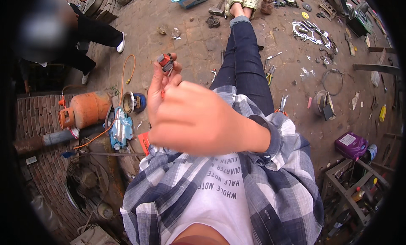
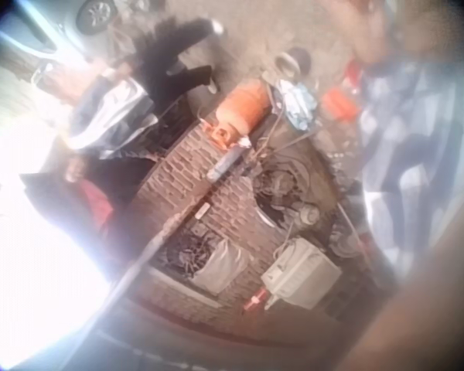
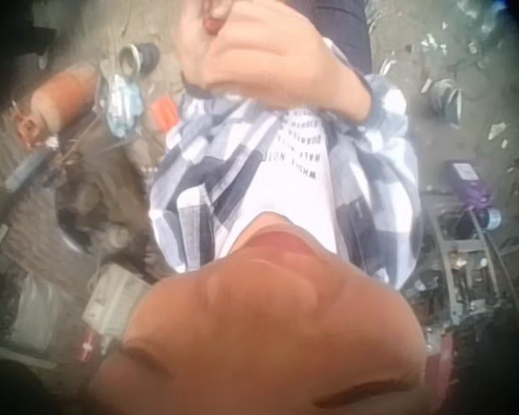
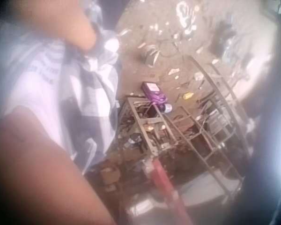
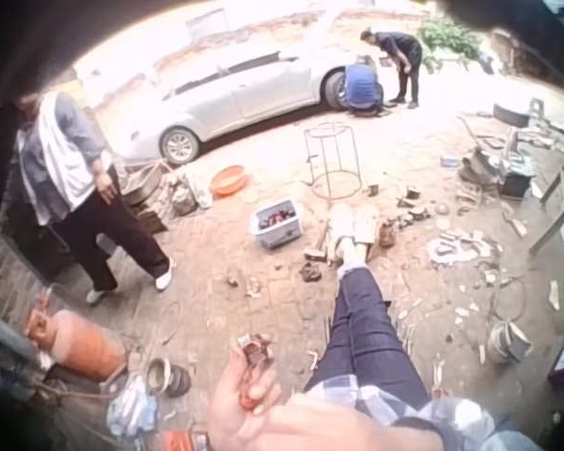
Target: The person winds orange wire around a small metal component using both hands. They repeatedly wrap the wire, adjust the coil, and occasionally pause to inspect the assembly. The task continues throughout the clip with the same component being handled.
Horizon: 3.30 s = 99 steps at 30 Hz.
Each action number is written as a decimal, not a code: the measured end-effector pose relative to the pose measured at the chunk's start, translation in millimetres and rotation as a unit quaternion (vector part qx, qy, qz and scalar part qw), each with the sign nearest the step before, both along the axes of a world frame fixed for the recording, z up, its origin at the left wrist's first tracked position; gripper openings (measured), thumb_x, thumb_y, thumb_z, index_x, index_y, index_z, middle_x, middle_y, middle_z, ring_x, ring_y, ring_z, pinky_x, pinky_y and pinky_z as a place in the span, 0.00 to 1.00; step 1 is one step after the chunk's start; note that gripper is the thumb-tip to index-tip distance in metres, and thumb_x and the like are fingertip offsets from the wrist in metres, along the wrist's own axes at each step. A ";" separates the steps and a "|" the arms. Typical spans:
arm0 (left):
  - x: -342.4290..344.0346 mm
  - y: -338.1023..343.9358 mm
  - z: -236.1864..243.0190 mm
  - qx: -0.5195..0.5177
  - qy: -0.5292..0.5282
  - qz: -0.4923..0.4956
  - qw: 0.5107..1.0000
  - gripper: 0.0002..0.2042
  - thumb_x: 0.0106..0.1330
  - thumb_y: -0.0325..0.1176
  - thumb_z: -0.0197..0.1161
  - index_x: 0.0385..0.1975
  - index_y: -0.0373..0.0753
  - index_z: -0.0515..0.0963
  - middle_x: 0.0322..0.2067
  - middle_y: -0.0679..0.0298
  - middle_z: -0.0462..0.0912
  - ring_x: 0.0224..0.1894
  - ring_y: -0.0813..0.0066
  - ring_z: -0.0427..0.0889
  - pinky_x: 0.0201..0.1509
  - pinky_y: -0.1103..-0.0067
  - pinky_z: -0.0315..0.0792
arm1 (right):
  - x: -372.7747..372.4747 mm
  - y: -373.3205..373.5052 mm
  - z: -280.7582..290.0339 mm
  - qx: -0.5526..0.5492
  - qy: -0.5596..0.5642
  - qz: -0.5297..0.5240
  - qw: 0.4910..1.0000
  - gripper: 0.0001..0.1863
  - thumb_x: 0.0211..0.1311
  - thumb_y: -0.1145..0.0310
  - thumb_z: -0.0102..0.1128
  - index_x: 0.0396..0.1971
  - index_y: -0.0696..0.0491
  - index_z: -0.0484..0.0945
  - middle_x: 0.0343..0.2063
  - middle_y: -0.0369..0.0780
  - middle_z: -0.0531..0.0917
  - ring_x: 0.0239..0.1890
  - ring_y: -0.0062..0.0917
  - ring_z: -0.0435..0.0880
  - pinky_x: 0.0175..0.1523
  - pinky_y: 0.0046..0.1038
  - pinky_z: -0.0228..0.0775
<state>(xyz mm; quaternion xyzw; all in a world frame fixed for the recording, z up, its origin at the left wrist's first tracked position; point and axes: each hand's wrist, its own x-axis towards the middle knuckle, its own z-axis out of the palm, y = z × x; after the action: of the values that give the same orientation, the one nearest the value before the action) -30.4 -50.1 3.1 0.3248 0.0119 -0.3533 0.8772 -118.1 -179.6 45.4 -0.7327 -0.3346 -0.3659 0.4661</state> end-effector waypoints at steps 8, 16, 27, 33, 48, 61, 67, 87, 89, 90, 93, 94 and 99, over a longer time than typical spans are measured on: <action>3.2 -6.3 3.4 -0.079 0.032 -0.039 0.996 0.21 0.70 0.44 0.50 0.58 0.41 0.62 0.39 0.62 0.72 0.19 0.88 0.65 0.12 0.90 0.58 | -0.6 29.2 55.5 0.085 -0.158 0.017 0.984 0.08 0.45 0.68 0.60 0.28 0.52 0.77 0.21 0.32 0.71 0.20 0.22 0.67 0.23 0.23 0.54; -3.8 -2.4 8.3 0.002 -0.056 0.060 0.997 0.23 0.68 0.39 0.54 0.59 0.38 0.61 0.43 0.59 0.73 0.20 0.88 0.63 0.14 0.91 0.57 | -1.5 -15.9 33.3 -0.003 -0.009 -0.013 1.000 0.13 0.44 0.74 0.63 0.33 0.54 0.79 0.24 0.35 0.75 0.23 0.21 0.71 0.27 0.22 0.59; -10.8 -10.8 13.5 0.009 -0.101 0.017 0.995 0.23 0.69 0.42 0.53 0.59 0.36 0.64 0.32 0.66 0.78 0.19 0.88 0.72 0.13 0.92 0.58 | 32.1 -7.6 -15.3 0.105 0.155 -0.255 0.949 0.15 0.40 0.77 0.68 0.33 0.55 0.80 0.25 0.37 0.78 0.29 0.27 0.74 0.32 0.25 0.65; -12.3 -10.6 14.3 0.026 -0.129 0.023 0.991 0.21 0.69 0.41 0.52 0.57 0.35 0.66 0.31 0.66 0.78 0.19 0.87 0.73 0.15 0.92 0.59 | 39.9 -7.2 -16.1 0.034 0.095 -0.312 0.945 0.13 0.39 0.77 0.68 0.29 0.54 0.80 0.23 0.36 0.77 0.28 0.28 0.73 0.32 0.26 0.64; -16.0 -8.5 12.3 0.040 -0.174 0.057 0.982 0.18 0.70 0.30 0.49 0.58 0.32 0.65 0.42 0.64 0.78 0.20 0.83 0.75 0.18 0.90 0.63 | 29.7 -4.1 -5.5 -0.016 0.064 -0.379 0.923 0.11 0.37 0.78 0.68 0.27 0.51 0.81 0.24 0.36 0.75 0.30 0.28 0.70 0.33 0.27 0.62; -21.6 -9.6 17.4 0.099 -0.261 0.105 0.955 0.18 0.67 0.29 0.54 0.56 0.30 0.66 0.39 0.60 0.78 0.20 0.83 0.75 0.20 0.90 0.65 | 39.0 -5.7 -8.0 -0.014 0.050 -0.391 0.919 0.09 0.36 0.76 0.63 0.21 0.53 0.73 0.23 0.37 0.72 0.30 0.31 0.69 0.35 0.30 0.63; -17.1 1.8 22.6 0.068 -0.232 0.007 0.970 0.20 0.66 0.30 0.56 0.56 0.30 0.66 0.41 0.59 0.76 0.19 0.81 0.76 0.19 0.89 0.65 | 39.9 -13.3 -8.6 0.087 0.119 -0.320 0.936 0.06 0.42 0.77 0.57 0.22 0.56 0.70 0.24 0.39 0.71 0.30 0.30 0.68 0.38 0.28 0.62; -14.7 -6.9 22.5 0.374 -0.571 0.249 0.687 0.20 0.49 0.16 0.65 0.45 0.36 0.77 0.40 0.59 0.74 0.31 0.79 0.79 0.26 0.87 0.74 | 22.1 -6.1 -6.8 0.135 0.228 -0.117 0.957 0.05 0.45 0.76 0.55 0.25 0.56 0.69 0.26 0.37 0.70 0.30 0.26 0.65 0.36 0.24 0.58; -16.5 -3.8 24.2 0.352 -0.504 0.219 0.758 0.20 0.49 0.16 0.65 0.45 0.35 0.77 0.39 0.59 0.75 0.28 0.81 0.79 0.24 0.88 0.73 | 17.7 -8.2 -10.5 0.137 0.233 -0.102 0.957 0.05 0.45 0.77 0.54 0.24 0.55 0.69 0.26 0.37 0.70 0.30 0.26 0.65 0.37 0.25 0.58; -17.3 -3.4 25.0 0.324 -0.460 0.202 0.802 0.19 0.50 0.16 0.65 0.45 0.34 0.76 0.39 0.59 0.75 0.27 0.81 0.79 0.24 0.89 0.72 | 16.4 -9.2 -13.2 0.137 0.232 -0.102 0.958 0.05 0.45 0.77 0.53 0.24 0.55 0.69 0.26 0.38 0.70 0.30 0.27 0.65 0.37 0.25 0.58; -18.3 -5.0 25.1 0.250 -0.360 0.165 0.883 0.18 0.53 0.17 0.64 0.45 0.31 0.75 0.39 0.59 0.75 0.24 0.82 0.79 0.23 0.89 0.70 | 16.5 -9.8 -22.4 0.134 0.223 -0.097 0.961 0.05 0.45 0.77 0.53 0.25 0.55 0.69 0.26 0.38 0.69 0.31 0.27 0.64 0.37 0.25 0.58; -18.2 -6.7 23.0 0.239 -0.355 0.165 0.889 0.18 0.54 0.17 0.64 0.45 0.31 0.74 0.39 0.59 0.75 0.24 0.82 0.80 0.23 0.89 0.70 | 17.9 -9.2 -24.7 0.132 0.215 -0.093 0.963 0.05 0.44 0.77 0.53 0.25 0.55 0.68 0.27 0.38 0.69 0.31 0.27 0.64 0.38 0.25 0.58; -17.6 -7.5 18.5 0.238 -0.324 0.184 0.897 0.18 0.55 0.19 0.64 0.47 0.29 0.72 0.40 0.57 0.75 0.23 0.81 0.79 0.22 0.88 0.70 | 19.9 -10.9 -29.4 0.114 0.194 -0.053 0.973 0.05 0.46 0.76 0.52 0.25 0.56 0.68 0.27 0.38 0.69 0.32 0.28 0.64 0.39 0.25 0.58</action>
<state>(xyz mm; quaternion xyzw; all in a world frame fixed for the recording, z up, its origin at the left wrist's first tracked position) -48.1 -57.7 21.6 0.6128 -0.1294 -0.0469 0.7782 -98.2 -190.4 16.0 -0.7485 -0.1541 -0.2768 0.5826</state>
